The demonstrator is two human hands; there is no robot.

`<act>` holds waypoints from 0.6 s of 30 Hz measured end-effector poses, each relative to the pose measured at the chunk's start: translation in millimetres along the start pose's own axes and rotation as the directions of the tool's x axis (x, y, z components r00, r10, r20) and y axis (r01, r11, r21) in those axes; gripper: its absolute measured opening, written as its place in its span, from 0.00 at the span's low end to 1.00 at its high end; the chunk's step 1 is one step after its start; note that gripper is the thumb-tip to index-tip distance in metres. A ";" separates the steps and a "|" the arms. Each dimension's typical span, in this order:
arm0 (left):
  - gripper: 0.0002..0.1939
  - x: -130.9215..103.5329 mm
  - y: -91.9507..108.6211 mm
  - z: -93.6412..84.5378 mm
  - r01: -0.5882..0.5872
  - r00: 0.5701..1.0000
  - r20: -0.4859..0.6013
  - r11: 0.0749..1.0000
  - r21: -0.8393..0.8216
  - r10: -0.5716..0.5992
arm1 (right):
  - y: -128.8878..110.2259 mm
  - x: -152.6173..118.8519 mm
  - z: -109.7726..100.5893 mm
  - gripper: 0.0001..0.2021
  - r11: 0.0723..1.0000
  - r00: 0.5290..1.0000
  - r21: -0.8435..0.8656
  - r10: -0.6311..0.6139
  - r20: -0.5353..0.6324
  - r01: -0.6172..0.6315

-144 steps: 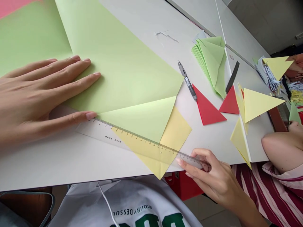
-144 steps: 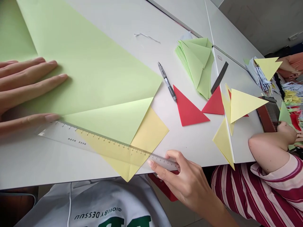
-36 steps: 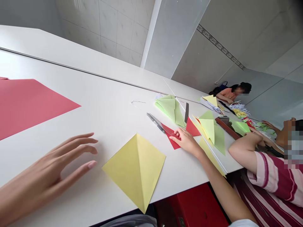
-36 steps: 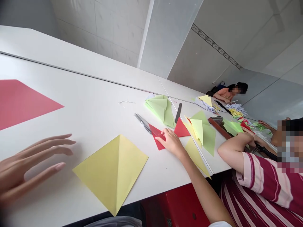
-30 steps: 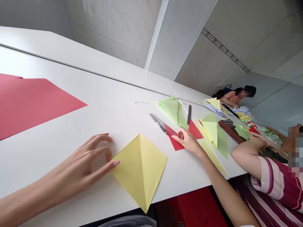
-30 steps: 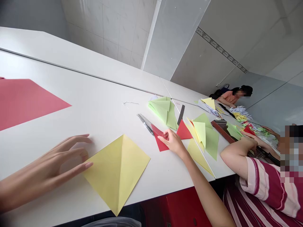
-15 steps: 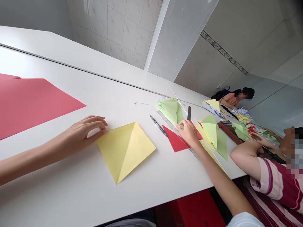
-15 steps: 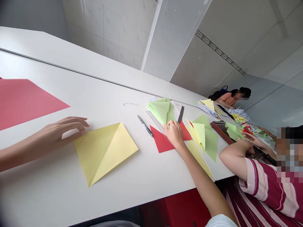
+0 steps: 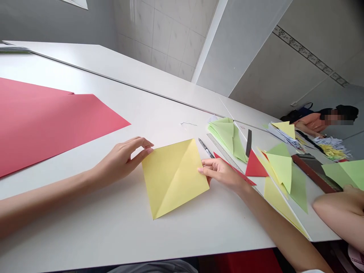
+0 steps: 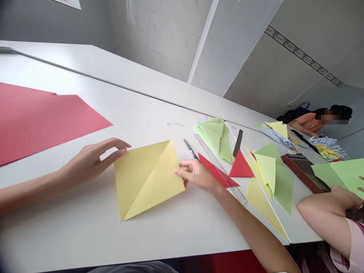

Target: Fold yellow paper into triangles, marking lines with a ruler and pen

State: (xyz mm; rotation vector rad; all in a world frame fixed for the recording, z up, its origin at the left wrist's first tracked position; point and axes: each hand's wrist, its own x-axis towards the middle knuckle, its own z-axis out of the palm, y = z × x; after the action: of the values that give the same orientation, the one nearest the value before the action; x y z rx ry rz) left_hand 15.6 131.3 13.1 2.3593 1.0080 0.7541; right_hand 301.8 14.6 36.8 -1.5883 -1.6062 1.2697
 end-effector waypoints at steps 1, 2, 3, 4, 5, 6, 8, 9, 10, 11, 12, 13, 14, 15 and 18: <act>0.21 -1.0 2.2 -1.2 0.018 1.000 0.014 1.000 -0.020 -0.018 | 0.9 0.7 1.6 0.18 0.999 1.000 0.041 -0.005 0.016 0.004; 0.21 -1.8 4.2 -2.3 0.039 0.999 0.030 0.998 -0.043 -0.038 | 2.6 1.3 2.6 0.17 0.997 1.000 0.076 -0.010 0.017 0.009; 0.21 -2.2 5.9 -3.2 0.061 0.997 0.046 0.996 -0.068 -0.057 | 4.9 1.6 3.2 0.16 0.994 1.000 0.105 -0.015 0.013 0.014; 0.21 -2.3 7.2 -3.8 0.080 0.995 0.061 0.993 -0.092 -0.074 | 7.6 1.8 3.5 0.15 0.991 1.000 0.130 -0.020 0.008 0.019; 0.21 -2.2 7.8 -3.9 0.094 0.993 0.075 0.989 -0.113 -0.086 | 10.4 1.9 3.7 0.15 0.988 1.000 0.152 -0.024 0.007 0.023; 0.22 -1.8 7.9 -3.6 0.109 0.991 0.090 0.985 -0.133 -0.097 | 13.2 1.9 3.8 0.14 0.985 1.000 0.169 -0.028 0.011 0.026; 0.22 -1.0 6.9 -2.1 0.155 0.982 0.134 0.974 -0.168 -0.133 | 18.0 2.0 3.8 0.14 0.981 0.999 0.192 -0.033 0.024 0.028; 0.22 -0.6 6.1 -1.2 0.185 0.975 0.159 0.966 -0.179 -0.157 | 19.7 2.0 3.7 0.14 0.980 0.999 0.197 -0.034 0.028 0.027; 0.22 -0.5 5.4 -0.3 0.215 0.967 0.178 0.959 -0.184 -0.182 | 21.1 2.1 3.4 0.14 0.980 0.999 0.197 -0.032 0.031 0.025; 0.22 -0.4 4.7 0.4 0.238 0.960 0.191 0.953 -0.184 -0.203 | 22.0 2.3 3.1 0.14 0.981 0.999 0.192 -0.027 0.033 0.020; 0.22 -0.5 4.2 0.8 0.251 0.956 0.197 0.951 -0.179 -0.215 | 22.6 2.5 2.7 0.15 0.983 0.999 0.184 -0.020 0.034 0.013; 0.22 -0.7 3.9 1.0 0.251 0.956 0.195 0.953 -0.170 -0.217 | 23.0 2.7 2.2 0.15 0.985 0.999 0.172 -0.012 0.035 0.006; 0.22 -0.9 3.8 0.9 0.244 0.958 0.193 0.957 -0.156 -0.212 | 23.3 2.9 1.8 0.16 0.988 0.999 0.157 -0.004 0.035 -0.002; 0.22 -1.1 3.7 0.8 0.233 0.960 0.191 0.962 -0.140 -0.204 | 23.3 3.0 1.5 0.16 0.990 0.999 0.142 0.004 0.034 -0.009; 0.23 -1.3 3.6 0.6 0.204 0.964 0.192 0.975 -0.091 -0.184 | 22.9 3.0 1.1 0.17 0.995 0.999 0.100 0.024 0.030 -0.027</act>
State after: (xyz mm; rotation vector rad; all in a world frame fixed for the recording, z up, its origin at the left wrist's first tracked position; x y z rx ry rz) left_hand 17.0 127.9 14.5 2.1524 1.0703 0.4968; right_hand 310.6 14.0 15.4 -1.5401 -1.5190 1.3701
